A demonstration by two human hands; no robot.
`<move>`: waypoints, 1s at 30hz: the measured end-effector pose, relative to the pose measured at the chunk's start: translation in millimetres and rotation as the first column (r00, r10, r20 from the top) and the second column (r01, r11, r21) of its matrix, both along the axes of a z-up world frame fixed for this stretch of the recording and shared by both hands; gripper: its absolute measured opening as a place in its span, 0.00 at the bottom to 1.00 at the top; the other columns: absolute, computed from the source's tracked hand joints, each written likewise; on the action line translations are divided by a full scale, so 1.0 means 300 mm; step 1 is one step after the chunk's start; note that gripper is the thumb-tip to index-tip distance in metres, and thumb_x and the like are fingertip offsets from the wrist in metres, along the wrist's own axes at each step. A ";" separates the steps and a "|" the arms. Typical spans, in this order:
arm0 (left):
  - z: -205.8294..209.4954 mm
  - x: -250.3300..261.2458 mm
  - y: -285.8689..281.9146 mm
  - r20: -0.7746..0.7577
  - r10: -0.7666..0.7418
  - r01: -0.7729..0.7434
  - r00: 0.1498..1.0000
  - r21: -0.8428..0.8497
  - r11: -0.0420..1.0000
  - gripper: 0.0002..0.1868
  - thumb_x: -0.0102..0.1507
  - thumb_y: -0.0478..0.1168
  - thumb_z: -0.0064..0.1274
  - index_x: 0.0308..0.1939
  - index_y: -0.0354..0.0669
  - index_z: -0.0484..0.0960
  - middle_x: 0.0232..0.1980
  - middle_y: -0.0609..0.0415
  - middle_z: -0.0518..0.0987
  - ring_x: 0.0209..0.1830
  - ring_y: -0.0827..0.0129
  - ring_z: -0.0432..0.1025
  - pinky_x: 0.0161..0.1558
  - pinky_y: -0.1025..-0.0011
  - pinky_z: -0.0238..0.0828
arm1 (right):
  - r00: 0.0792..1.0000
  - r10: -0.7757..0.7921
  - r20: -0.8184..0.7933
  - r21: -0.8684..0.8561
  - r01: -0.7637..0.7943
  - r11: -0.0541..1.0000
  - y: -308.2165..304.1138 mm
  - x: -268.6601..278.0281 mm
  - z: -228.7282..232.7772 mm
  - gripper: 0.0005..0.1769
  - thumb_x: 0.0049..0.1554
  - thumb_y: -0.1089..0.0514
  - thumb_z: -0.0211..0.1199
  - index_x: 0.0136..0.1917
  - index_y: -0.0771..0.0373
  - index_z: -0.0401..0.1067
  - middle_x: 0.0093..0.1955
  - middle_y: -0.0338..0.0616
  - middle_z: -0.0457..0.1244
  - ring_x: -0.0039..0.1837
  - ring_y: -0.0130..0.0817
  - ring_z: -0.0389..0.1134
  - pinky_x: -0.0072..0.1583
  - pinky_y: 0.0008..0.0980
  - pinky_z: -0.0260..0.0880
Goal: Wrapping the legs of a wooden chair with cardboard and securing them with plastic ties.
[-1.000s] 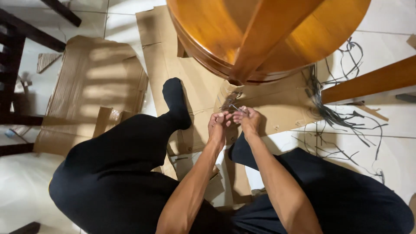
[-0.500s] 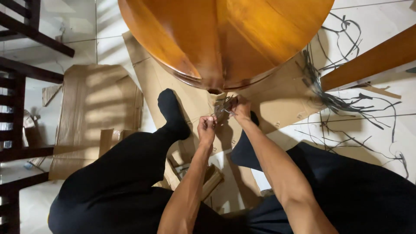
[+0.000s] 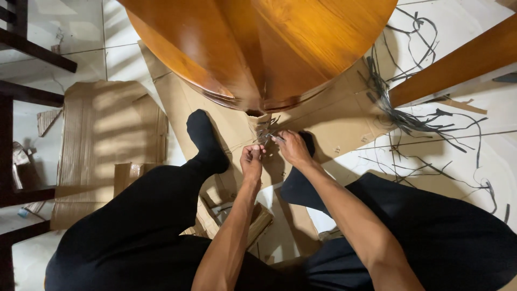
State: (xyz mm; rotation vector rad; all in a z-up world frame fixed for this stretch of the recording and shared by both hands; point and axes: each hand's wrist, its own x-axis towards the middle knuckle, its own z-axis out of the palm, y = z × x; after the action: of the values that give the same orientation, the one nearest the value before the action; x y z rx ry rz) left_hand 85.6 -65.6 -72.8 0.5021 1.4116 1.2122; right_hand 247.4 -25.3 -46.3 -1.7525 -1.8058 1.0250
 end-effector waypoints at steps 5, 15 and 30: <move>0.023 -0.029 0.006 -0.213 -0.133 0.134 0.968 -0.009 0.991 0.04 0.71 0.41 0.51 0.42 0.47 0.75 0.39 0.58 0.83 0.38 0.74 0.76 0.40 0.76 0.73 | 0.979 0.025 0.202 -0.108 -0.003 0.994 0.044 0.008 -0.094 0.13 0.59 0.51 0.60 0.49 0.62 0.76 0.49 0.51 0.69 0.54 0.56 0.72 0.53 0.54 0.74; 0.006 0.047 0.044 -0.515 -0.214 0.038 0.830 -0.330 0.943 0.07 0.62 0.49 0.62 0.39 0.55 0.86 0.33 0.58 0.86 0.38 0.66 0.78 0.47 0.65 0.75 | 0.990 -0.085 0.110 -0.230 0.108 0.967 0.046 -0.016 -0.043 0.16 0.59 0.51 0.59 0.48 0.67 0.75 0.47 0.55 0.70 0.52 0.54 0.74 0.49 0.52 0.76; -0.082 0.077 0.109 -0.344 -0.241 -0.034 0.907 -0.632 0.774 0.14 0.52 0.59 0.69 0.39 0.67 0.90 0.43 0.54 0.86 0.54 0.55 0.78 0.58 0.63 0.74 | 0.969 -0.236 0.070 -0.232 0.246 0.941 0.049 -0.055 0.019 0.17 0.57 0.53 0.65 0.49 0.72 0.76 0.48 0.65 0.70 0.56 0.61 0.72 0.53 0.53 0.75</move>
State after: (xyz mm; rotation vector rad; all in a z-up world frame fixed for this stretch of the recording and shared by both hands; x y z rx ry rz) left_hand 108.6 -32.9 -97.4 0.3594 2.0082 0.4802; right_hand 231.0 -10.6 -40.7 -2.0924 -1.4902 1.1481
